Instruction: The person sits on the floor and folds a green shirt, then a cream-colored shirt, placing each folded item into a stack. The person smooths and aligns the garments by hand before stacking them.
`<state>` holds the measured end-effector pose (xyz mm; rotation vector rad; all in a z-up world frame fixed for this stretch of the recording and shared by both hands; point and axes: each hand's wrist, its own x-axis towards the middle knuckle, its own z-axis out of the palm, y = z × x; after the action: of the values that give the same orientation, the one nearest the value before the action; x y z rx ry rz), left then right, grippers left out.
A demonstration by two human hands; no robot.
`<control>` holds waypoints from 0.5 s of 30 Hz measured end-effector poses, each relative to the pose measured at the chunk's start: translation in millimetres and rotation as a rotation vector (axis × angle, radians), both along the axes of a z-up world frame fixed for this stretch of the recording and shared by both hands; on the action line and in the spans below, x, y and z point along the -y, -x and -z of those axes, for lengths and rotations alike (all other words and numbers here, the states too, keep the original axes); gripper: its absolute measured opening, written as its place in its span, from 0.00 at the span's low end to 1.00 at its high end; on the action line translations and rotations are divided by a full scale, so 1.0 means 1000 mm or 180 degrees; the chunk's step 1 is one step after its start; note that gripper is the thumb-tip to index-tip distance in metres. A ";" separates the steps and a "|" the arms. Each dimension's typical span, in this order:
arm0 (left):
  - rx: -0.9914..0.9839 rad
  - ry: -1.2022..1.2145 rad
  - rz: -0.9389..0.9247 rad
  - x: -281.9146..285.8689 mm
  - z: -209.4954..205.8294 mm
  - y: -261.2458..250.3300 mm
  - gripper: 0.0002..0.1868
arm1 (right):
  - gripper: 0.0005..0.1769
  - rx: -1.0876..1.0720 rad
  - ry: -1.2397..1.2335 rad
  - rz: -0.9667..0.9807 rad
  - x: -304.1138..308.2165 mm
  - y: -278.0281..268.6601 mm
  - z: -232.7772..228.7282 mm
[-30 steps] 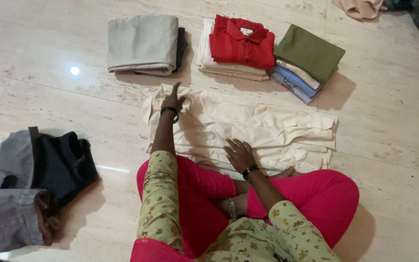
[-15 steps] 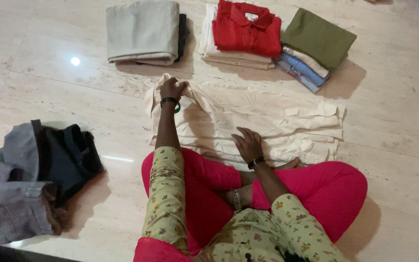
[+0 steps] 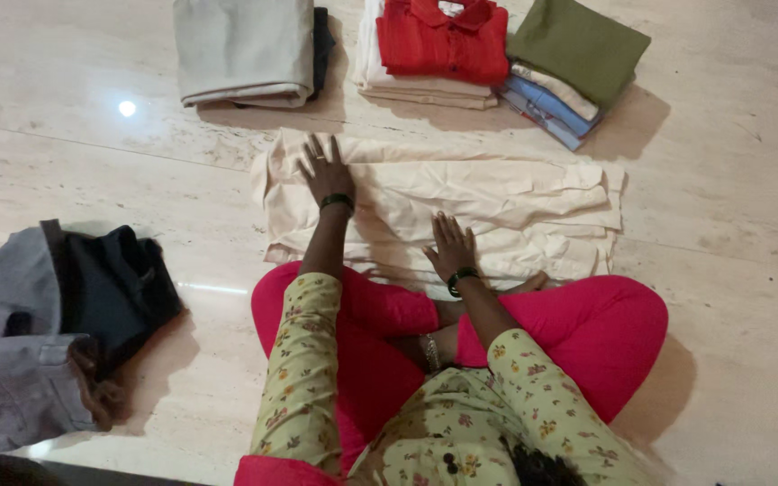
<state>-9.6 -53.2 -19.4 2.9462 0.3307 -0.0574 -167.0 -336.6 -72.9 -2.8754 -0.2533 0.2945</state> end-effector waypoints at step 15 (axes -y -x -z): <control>-0.1391 0.0711 0.0417 0.103 0.032 0.073 0.57 | 0.43 0.1286 -0.0851 0.2836 0.069 -0.041 -0.030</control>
<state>-82.3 -156.0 -51.0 2.7039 0.1712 -0.7123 -125.9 -405.6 -43.0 -2.4451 0.8355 -0.4460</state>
